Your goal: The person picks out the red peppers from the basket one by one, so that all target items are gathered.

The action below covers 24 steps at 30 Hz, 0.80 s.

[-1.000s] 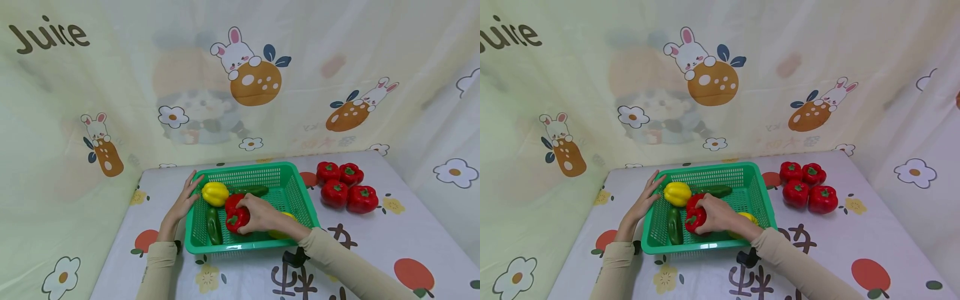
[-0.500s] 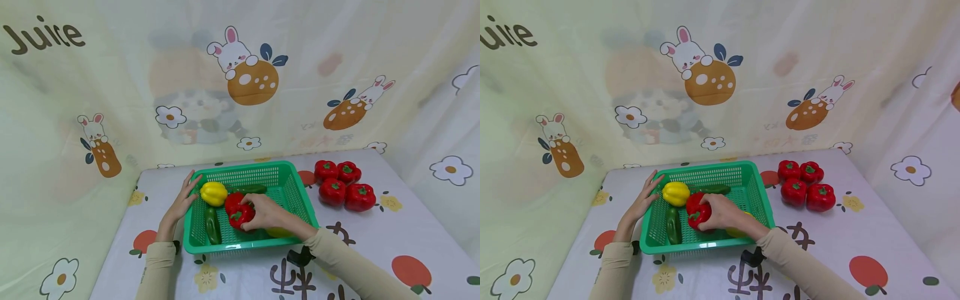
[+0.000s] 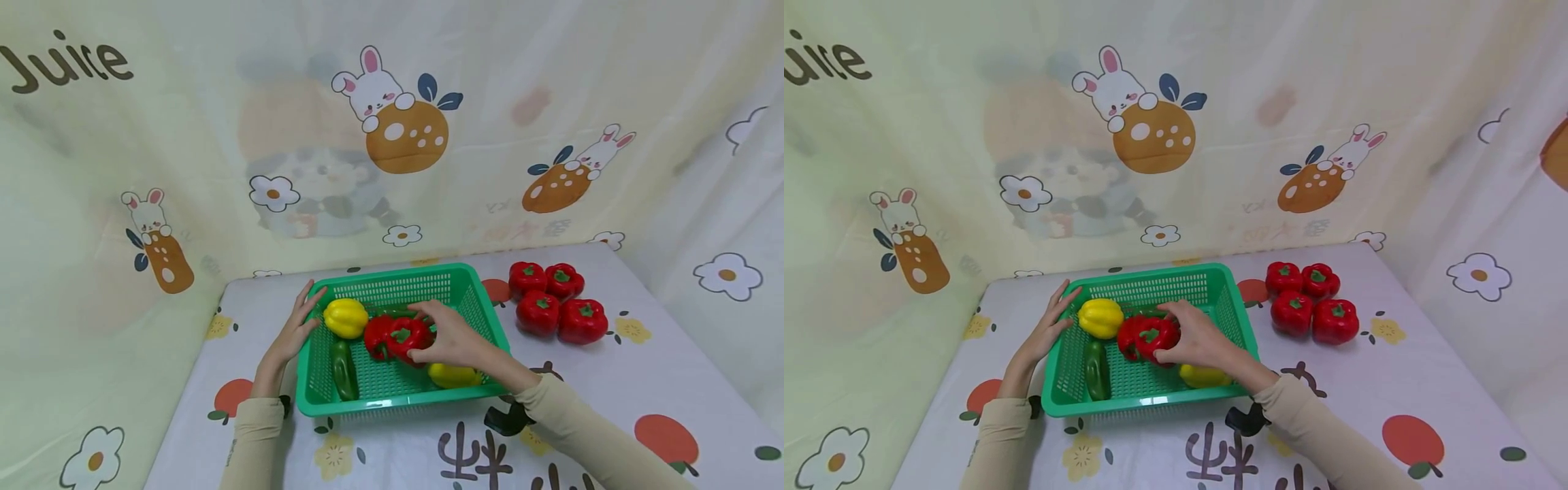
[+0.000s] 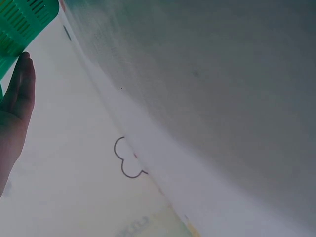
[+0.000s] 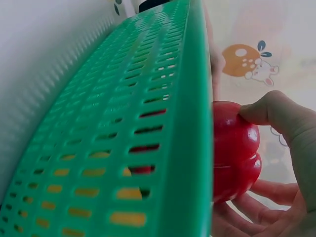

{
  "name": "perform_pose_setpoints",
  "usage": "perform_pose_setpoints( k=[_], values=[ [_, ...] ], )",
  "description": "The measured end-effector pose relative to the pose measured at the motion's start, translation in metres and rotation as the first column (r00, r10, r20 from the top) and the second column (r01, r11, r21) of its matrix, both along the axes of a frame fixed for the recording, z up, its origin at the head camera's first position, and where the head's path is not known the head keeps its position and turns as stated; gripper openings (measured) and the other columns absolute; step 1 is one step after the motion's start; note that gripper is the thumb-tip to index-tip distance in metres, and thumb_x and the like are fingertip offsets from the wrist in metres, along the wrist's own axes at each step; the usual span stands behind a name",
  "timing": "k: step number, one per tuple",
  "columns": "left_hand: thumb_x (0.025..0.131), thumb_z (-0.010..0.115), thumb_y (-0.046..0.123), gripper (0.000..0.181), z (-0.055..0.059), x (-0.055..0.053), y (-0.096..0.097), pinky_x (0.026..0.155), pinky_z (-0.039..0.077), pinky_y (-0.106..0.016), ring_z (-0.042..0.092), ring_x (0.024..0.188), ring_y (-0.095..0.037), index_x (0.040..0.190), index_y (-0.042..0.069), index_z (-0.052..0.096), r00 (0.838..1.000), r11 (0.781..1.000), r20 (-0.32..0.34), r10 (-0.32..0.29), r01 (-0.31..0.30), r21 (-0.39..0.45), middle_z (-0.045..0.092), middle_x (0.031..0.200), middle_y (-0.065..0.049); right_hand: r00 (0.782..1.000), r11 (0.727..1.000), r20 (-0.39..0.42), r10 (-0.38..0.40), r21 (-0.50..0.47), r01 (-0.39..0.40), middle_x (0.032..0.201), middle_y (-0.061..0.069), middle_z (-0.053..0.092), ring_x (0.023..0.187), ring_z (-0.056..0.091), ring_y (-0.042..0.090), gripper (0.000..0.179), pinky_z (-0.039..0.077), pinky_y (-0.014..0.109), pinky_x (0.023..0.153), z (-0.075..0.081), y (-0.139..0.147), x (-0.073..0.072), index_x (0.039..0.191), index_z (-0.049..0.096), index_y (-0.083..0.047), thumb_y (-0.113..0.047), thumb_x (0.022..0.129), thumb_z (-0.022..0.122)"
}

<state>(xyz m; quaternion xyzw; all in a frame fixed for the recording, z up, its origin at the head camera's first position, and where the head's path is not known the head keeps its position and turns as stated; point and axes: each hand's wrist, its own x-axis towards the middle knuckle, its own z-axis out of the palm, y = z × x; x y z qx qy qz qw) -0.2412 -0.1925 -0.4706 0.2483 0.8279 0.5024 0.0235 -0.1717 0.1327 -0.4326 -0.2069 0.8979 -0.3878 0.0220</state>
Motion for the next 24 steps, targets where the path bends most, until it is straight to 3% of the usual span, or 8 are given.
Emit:
perform_pose_setpoints(
  k=[9,15,24],
  values=[
    [0.091,0.043,-0.01,0.059,0.0,0.0,0.0,0.108,0.006,-0.073,-0.002,0.147,-0.047,0.149,-0.008,0.032,1.0,1.0,0.01,0.016,-0.016,-0.004,-0.001,0.162,-0.025,0.995,0.999,-0.098,-0.035,-0.042,0.031,0.114,0.007,0.058,0.104,0.059,0.027,0.069,0.057,0.039,0.078,0.0,0.027,0.002,0.134,0.058,-0.005,-0.025,0.072,0.083],
    [0.092,0.043,-0.01,0.059,0.0,0.0,0.0,0.107,0.006,-0.074,-0.002,0.147,-0.047,0.149,-0.008,0.031,1.0,1.0,0.01,0.01,-0.01,-0.012,-0.001,0.162,-0.025,0.992,0.989,-0.092,-0.081,-0.132,0.068,0.112,0.006,0.056,0.104,0.059,0.027,0.066,0.057,0.044,0.08,0.001,0.047,0.007,0.133,0.061,-0.006,-0.021,0.073,0.084],
    [0.093,0.043,-0.008,0.058,0.0,0.0,0.0,0.107,0.006,-0.074,-0.002,0.146,-0.047,0.149,-0.009,0.031,1.0,1.0,0.021,0.004,-0.004,-0.004,-0.001,0.161,-0.027,0.978,0.977,-0.139,-0.155,-0.17,0.13,0.113,0.008,0.058,0.102,0.059,0.027,0.062,0.058,0.043,0.078,0.006,0.075,0.016,0.129,0.064,-0.007,-0.016,0.072,0.086]
  ],
)
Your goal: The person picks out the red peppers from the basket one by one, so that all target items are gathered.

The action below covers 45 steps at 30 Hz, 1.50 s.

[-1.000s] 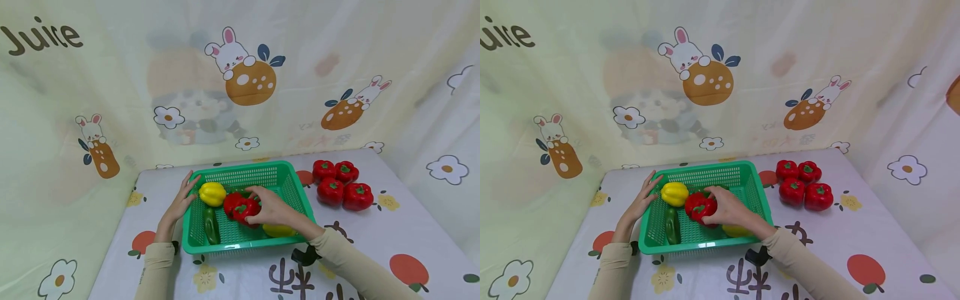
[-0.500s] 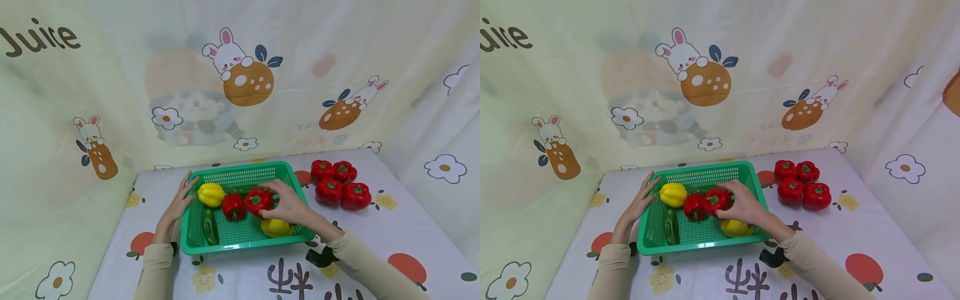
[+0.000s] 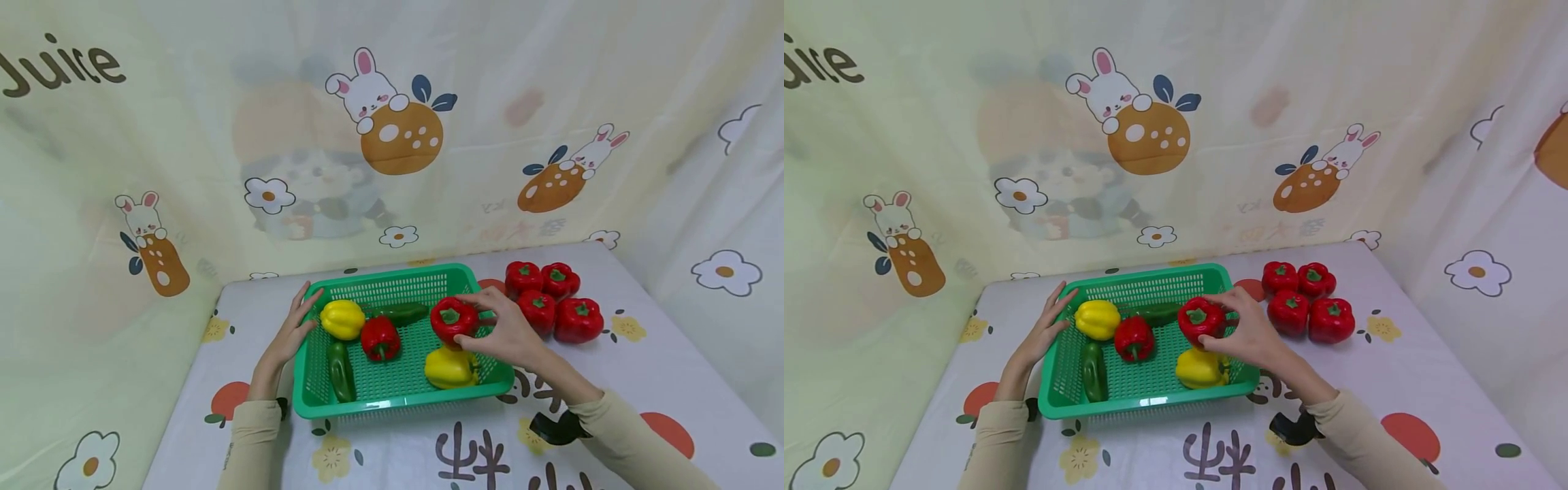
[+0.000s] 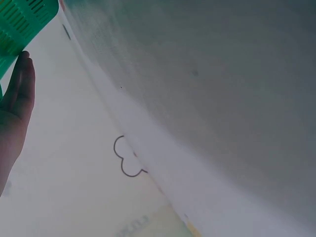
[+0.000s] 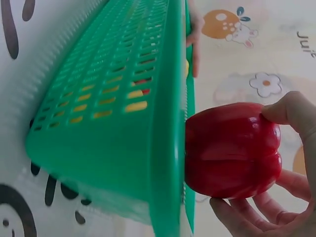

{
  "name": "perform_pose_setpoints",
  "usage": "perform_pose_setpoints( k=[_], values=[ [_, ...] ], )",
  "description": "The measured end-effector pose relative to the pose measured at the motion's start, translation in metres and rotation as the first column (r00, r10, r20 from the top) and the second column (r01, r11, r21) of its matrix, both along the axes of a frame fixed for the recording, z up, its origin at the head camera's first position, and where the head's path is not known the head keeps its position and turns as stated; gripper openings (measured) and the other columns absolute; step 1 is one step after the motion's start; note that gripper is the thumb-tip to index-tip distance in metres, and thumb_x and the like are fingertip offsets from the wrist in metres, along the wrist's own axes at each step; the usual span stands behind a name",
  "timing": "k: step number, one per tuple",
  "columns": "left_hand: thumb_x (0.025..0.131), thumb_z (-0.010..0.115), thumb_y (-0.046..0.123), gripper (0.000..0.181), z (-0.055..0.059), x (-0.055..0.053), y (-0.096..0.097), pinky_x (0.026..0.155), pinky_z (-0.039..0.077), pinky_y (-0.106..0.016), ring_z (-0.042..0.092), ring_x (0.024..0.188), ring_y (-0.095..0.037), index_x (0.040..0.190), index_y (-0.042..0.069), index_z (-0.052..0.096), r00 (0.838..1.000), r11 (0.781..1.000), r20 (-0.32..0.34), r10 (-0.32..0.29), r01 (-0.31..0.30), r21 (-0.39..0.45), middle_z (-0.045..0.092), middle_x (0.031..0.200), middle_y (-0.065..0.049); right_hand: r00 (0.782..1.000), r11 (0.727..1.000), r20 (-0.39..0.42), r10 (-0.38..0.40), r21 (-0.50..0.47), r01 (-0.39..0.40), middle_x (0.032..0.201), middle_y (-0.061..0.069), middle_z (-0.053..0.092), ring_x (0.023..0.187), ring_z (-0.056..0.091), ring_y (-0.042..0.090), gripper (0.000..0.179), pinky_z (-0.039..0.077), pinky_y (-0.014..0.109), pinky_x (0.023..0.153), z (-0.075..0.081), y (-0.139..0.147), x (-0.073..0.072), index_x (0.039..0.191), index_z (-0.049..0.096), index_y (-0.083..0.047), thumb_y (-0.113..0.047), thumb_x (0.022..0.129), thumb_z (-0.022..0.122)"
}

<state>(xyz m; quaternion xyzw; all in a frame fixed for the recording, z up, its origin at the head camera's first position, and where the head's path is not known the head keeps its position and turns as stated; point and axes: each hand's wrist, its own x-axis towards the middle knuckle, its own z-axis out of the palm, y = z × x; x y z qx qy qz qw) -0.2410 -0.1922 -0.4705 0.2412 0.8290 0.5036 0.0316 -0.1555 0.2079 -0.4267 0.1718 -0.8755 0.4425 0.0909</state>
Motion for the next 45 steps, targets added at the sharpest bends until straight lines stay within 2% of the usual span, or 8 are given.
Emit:
perform_pose_setpoints(
  k=[3,11,17,23,27,30,37,45],
  values=[
    [0.092,0.043,-0.009,0.058,0.0,0.0,0.0,0.107,0.006,-0.074,-0.002,0.147,-0.047,0.149,-0.009,0.031,1.0,1.0,0.0,-0.001,0.001,0.001,-0.001,0.162,-0.026,0.999,0.999,-0.021,-0.027,-0.019,0.027,0.113,0.008,0.058,0.101,0.06,0.026,0.06,0.058,0.044,0.078,0.001,0.011,0.002,0.129,0.063,-0.007,-0.015,0.073,0.085],
    [0.092,0.042,-0.01,0.058,0.002,0.001,0.001,0.106,0.005,-0.075,-0.002,0.146,-0.048,0.149,-0.01,0.031,1.0,1.0,0.006,-0.002,0.001,0.003,-0.001,0.161,-0.028,0.984,0.99,-0.108,-0.144,-0.01,0.144,0.116,0.004,0.059,0.102,0.053,0.013,0.066,0.054,0.024,0.077,0.0,0.037,0.013,0.132,0.062,-0.01,-0.012,0.071,0.086],
    [0.092,0.042,-0.01,0.058,0.003,0.001,0.002,0.106,0.005,-0.075,-0.002,0.146,-0.048,0.149,-0.009,0.032,1.0,1.0,0.011,0.006,-0.006,0.0,-0.001,0.161,-0.026,0.968,0.98,-0.154,-0.199,-0.03,0.196,0.119,0.006,0.059,0.105,0.05,0.0,0.066,0.051,0.017,0.079,-0.006,0.054,0.02,0.132,0.061,-0.007,-0.007,0.071,0.085],
    [0.092,0.042,-0.009,0.058,0.001,0.0,0.002,0.105,0.004,-0.076,-0.002,0.146,-0.049,0.149,-0.009,0.031,1.0,1.0,0.006,0.007,-0.007,-0.005,-0.001,0.161,-0.027,0.957,0.969,-0.164,-0.238,-0.104,0.223,0.12,0.009,0.057,0.105,0.049,-0.001,0.066,0.049,0.012,0.077,-0.016,0.068,0.03,0.134,0.059,-0.004,-0.001,0.072,0.082],
    [0.092,0.042,-0.009,0.057,0.001,0.001,0.002,0.105,0.004,-0.076,-0.003,0.146,-0.049,0.148,-0.01,0.031,1.0,1.0,0.004,0.007,-0.007,-0.004,-0.001,0.161,-0.028,0.946,0.958,-0.163,-0.279,-0.119,0.262,0.122,0.009,0.056,0.108,0.048,-0.002,0.067,0.049,0.012,0.075,-0.023,0.078,0.037,0.135,0.058,-0.005,-0.001,0.073,0.082],
    [0.092,0.042,-0.009,0.058,0.002,0.002,0.003,0.105,0.004,-0.076,-0.002,0.146,-0.049,0.148,-0.01,0.031,1.0,1.0,0.0,0.008,-0.008,-0.005,-0.001,0.161,-0.028,0.94,0.952,-0.163,-0.299,-0.116,0.283,0.122,0.009,0.056,0.108,0.048,-0.002,0.069,0.048,0.01,0.075,-0.029,0.086,0.04,0.136,0.058,-0.006,0.0,0.072,0.082],
    [0.091,0.042,-0.01,0.058,0.003,0.002,0.004,0.105,0.005,-0.076,-0.002,0.145,-0.05,0.148,-0.011,0.031,1.0,1.0,-0.003,0.007,-0.007,-0.014,-0.001,0.161,-0.028,0.927,0.937,-0.142,-0.348,-0.084,0.339,0.118,0.013,0.057,0.098,0.05,-0.006,0.068,0.048,0.009,0.073,-0.057,0.102,0.048,0.135,0.058,-0.004,-0.004,0.072,0.084],
    [0.092,0.042,-0.01,0.059,0.0,0.002,0.003,0.106,0.004,-0.075,-0.003,0.146,-0.048,0.149,-0.009,0.031,1.0,1.0,0.007,0.015,-0.015,-0.002,-0.001,0.161,-0.027,0.933,0.936,-0.092,-0.349,-0.079,0.343,0.12,0.014,0.054,0.101,0.049,-0.004,0.069,0.048,0.009,0.075,-0.083,0.108,0.05,0.135,0.057,-0.002,-0.002,0.072,0.084]
  ],
)
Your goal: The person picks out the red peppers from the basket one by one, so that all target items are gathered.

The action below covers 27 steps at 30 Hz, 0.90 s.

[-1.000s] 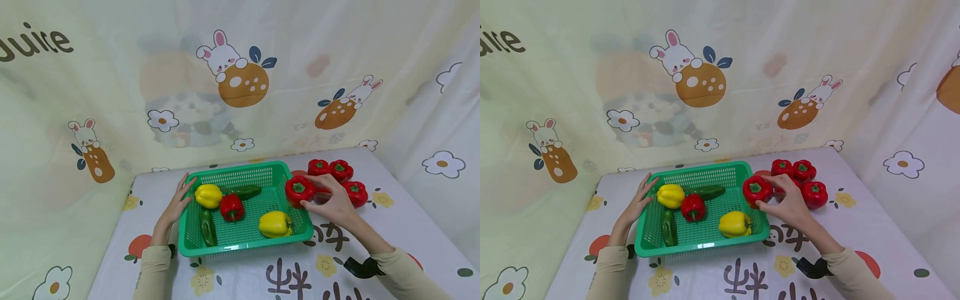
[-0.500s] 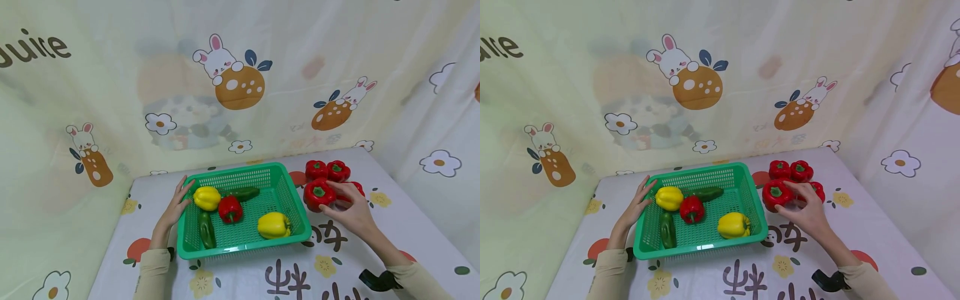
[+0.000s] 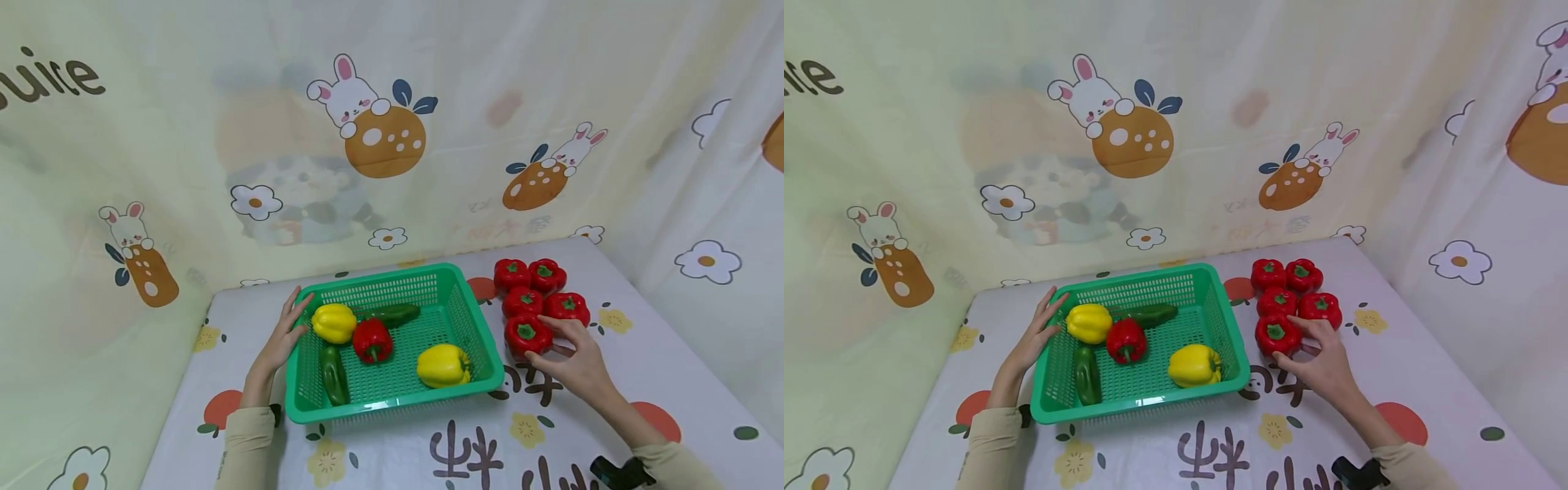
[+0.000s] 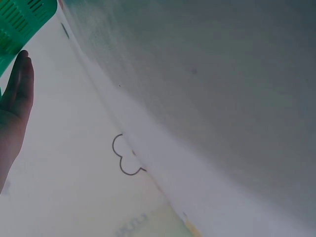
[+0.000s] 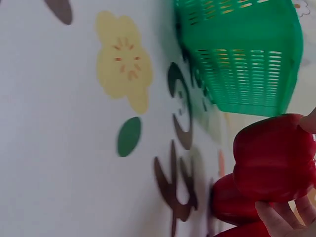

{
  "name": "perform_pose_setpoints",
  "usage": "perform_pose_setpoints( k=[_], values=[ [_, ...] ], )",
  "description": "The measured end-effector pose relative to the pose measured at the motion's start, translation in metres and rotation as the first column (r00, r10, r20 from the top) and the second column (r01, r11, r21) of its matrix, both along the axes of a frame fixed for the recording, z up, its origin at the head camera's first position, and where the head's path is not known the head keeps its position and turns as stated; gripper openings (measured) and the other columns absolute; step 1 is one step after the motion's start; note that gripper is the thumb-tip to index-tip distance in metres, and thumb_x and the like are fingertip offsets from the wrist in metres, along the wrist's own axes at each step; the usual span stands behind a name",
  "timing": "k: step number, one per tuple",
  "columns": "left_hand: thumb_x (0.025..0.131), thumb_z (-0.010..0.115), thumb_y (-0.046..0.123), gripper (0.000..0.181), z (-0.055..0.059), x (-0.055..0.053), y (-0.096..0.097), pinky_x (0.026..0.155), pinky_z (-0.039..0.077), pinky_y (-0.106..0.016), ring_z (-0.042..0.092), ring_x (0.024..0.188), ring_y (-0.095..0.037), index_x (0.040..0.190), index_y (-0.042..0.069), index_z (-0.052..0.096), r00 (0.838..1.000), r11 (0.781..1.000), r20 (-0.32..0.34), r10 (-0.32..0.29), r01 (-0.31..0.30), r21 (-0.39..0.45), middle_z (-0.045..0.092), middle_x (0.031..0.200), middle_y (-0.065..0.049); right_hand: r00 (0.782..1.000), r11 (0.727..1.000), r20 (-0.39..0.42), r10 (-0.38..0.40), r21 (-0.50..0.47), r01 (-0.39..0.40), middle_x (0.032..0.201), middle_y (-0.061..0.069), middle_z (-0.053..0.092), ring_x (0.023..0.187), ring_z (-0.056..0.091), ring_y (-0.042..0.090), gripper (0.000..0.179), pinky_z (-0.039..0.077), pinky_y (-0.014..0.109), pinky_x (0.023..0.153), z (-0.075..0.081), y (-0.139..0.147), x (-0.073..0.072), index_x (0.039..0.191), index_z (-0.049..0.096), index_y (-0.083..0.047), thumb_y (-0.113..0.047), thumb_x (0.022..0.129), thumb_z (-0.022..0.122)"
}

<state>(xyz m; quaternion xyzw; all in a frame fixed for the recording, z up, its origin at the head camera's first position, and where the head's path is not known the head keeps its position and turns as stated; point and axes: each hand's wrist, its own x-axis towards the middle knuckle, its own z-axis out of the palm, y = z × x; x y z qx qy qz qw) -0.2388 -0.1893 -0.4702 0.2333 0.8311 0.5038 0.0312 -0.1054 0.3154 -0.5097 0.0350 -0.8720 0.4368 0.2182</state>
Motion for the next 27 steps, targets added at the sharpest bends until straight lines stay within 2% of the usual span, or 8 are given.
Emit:
perform_pose_setpoints(
  k=[5,17,27],
  values=[
    [0.092,0.042,-0.009,0.058,-0.001,-0.001,0.0,0.106,0.004,-0.075,-0.003,0.146,-0.048,0.149,-0.009,0.031,1.0,1.0,0.0,0.001,-0.001,0.003,-0.001,0.161,-0.027,1.0,1.0,-0.008,0.002,0.013,-0.002,0.119,0.015,0.053,0.103,0.047,-0.003,0.07,0.047,0.008,0.075,-0.012,0.002,-0.002,0.133,0.057,0.001,0.002,0.069,0.085],
    [0.092,0.041,-0.008,0.059,0.0,-0.001,-0.001,0.106,0.004,-0.075,-0.003,0.146,-0.048,0.15,-0.009,0.03,1.0,1.0,0.016,0.0,0.0,0.0,-0.002,0.161,-0.026,1.0,1.0,0.0,-0.006,0.023,0.006,0.117,0.01,0.052,0.103,0.046,-0.005,0.066,0.049,0.011,0.075,-0.017,0.005,0.003,0.131,0.059,-0.002,-0.005,0.071,0.086],
    [0.092,0.041,-0.009,0.059,-0.001,-0.002,-0.002,0.107,0.003,-0.075,-0.003,0.146,-0.047,0.15,-0.009,0.03,1.0,1.0,0.016,-0.009,0.009,0.01,-0.002,0.161,-0.026,0.999,0.999,0.033,-0.025,0.021,0.024,0.121,0.014,0.051,0.103,0.045,-0.007,0.064,0.047,0.01,0.075,-0.022,0.006,0.004,0.131,0.058,-0.001,-0.009,0.073,0.085]
  ],
)
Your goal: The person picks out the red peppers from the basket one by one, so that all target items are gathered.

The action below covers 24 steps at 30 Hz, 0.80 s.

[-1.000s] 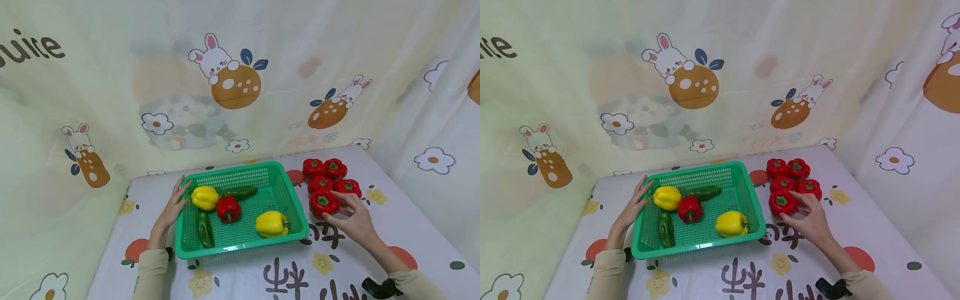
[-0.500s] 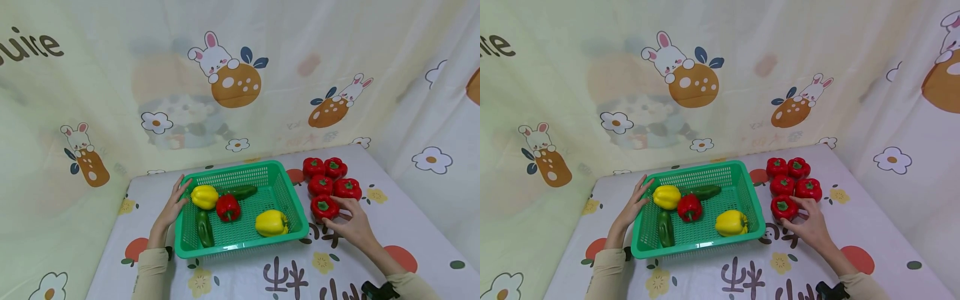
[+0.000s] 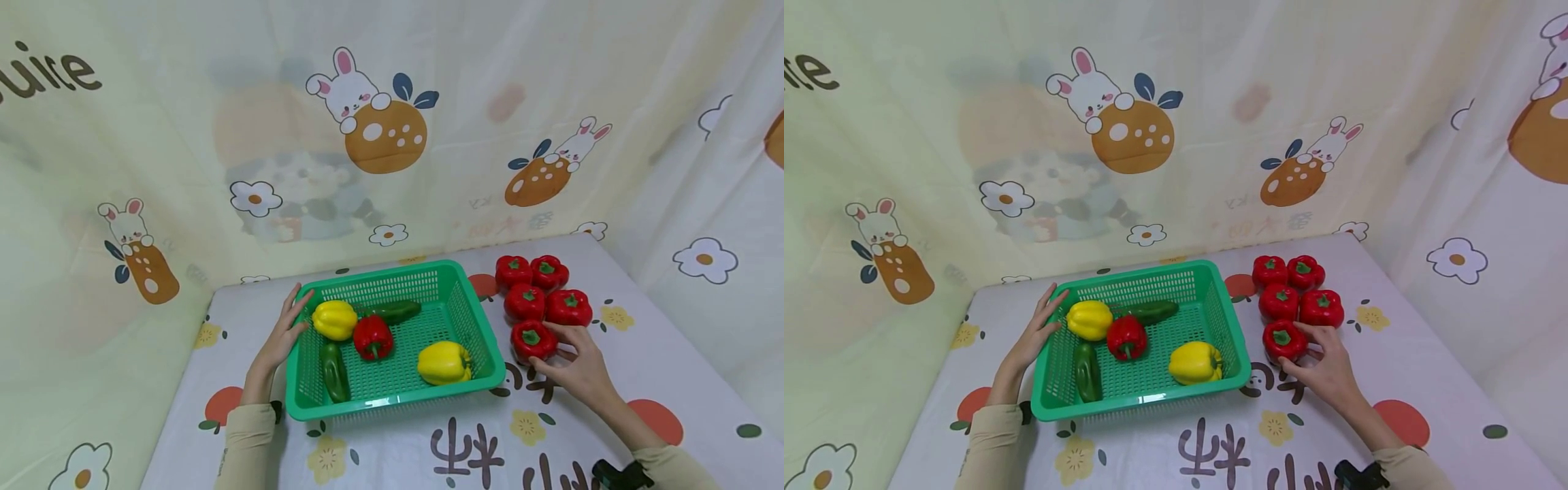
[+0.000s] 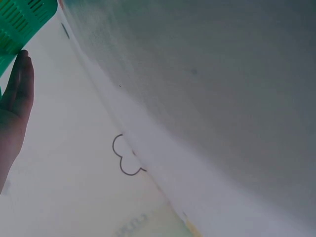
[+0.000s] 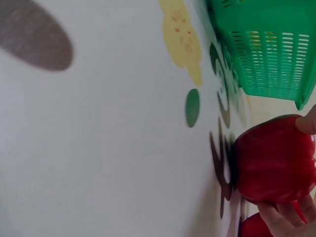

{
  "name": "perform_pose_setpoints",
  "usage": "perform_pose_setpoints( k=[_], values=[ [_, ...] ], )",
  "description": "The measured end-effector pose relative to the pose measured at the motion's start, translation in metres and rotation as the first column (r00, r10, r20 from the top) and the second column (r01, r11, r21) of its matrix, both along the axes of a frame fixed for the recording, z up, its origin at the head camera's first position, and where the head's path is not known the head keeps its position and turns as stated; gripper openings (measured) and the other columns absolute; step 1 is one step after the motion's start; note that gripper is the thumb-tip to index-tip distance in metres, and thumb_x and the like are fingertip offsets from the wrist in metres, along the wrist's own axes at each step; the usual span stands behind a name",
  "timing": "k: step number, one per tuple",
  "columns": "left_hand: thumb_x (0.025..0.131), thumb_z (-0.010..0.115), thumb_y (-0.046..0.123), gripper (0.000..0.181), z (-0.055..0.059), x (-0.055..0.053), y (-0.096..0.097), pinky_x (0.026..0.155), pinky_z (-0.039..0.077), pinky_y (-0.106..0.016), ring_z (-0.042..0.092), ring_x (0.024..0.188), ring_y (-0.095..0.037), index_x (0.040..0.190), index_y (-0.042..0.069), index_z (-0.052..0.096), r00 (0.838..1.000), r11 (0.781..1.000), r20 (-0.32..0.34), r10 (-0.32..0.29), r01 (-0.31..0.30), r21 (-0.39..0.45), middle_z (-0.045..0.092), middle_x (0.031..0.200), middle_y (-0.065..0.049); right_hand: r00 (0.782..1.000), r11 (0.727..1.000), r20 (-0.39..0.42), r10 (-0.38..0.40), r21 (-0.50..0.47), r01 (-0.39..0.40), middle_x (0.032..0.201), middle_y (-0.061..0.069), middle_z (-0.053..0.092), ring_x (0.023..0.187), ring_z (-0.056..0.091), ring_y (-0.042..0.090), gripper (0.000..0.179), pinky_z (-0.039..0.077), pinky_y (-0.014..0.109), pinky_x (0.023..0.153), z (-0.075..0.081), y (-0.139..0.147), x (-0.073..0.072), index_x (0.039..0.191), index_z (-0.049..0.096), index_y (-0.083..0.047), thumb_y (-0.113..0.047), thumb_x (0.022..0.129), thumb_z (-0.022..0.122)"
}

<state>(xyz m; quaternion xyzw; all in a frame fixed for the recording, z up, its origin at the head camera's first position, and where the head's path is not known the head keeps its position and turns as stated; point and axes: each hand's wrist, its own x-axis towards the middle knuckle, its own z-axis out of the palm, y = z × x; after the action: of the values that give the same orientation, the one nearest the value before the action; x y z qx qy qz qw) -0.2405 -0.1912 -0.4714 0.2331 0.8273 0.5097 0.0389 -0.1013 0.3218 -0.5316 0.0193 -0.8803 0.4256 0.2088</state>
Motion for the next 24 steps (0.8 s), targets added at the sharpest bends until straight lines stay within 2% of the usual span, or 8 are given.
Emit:
perform_pose_setpoints(
  k=[7,14,24],
  values=[
    [0.092,0.042,-0.009,0.059,-0.0012,-0.0003,0.0008,0.107,0.003,-0.074,-0.003,0.146,-0.047,0.15,-0.009,0.03,1.0,1.0,0.0,0.003,-0.003,-0.001,-0.002,0.162,-0.026,0.999,1.0,0.038,-0.004,0.016,0.004,0.127,0.018,0.049,0.106,0.041,-0.007,0.066,0.045,0.01,0.076,-0.0005,0.0019,0.0019,0.134,0.054,-0.001,-0.013,0.076,0.084],
    [0.092,0.042,-0.009,0.058,-0.0016,0.0004,0.0003,0.107,0.003,-0.075,-0.004,0.146,-0.047,0.15,-0.009,0.03,1.0,1.0,-0.004,0.0,0.0,0.002,-0.002,0.161,-0.026,0.998,0.999,0.063,-0.014,0.04,0.012,0.127,0.017,0.048,0.108,0.038,-0.004,0.067,0.044,0.011,0.076,0.0006,0.0013,0.0042,0.134,0.053,-0.001,-0.016,0.077,0.084],
    [0.092,0.041,-0.009,0.059,-0.0014,-0.0006,0.0005,0.106,0.004,-0.075,-0.003,0.146,-0.047,0.149,-0.009,0.03,1.0,1.0,-0.011,-0.004,0.004,0.004,-0.002,0.161,-0.027,0.999,0.998,0.027,-0.019,0.063,0.017,0.125,0.015,0.051,0.108,0.039,-0.004,0.064,0.046,0.014,0.076,0.0015,0.0004,0.0034,0.131,0.056,-0.002,-0.016,0.075,0.085]
  ],
)
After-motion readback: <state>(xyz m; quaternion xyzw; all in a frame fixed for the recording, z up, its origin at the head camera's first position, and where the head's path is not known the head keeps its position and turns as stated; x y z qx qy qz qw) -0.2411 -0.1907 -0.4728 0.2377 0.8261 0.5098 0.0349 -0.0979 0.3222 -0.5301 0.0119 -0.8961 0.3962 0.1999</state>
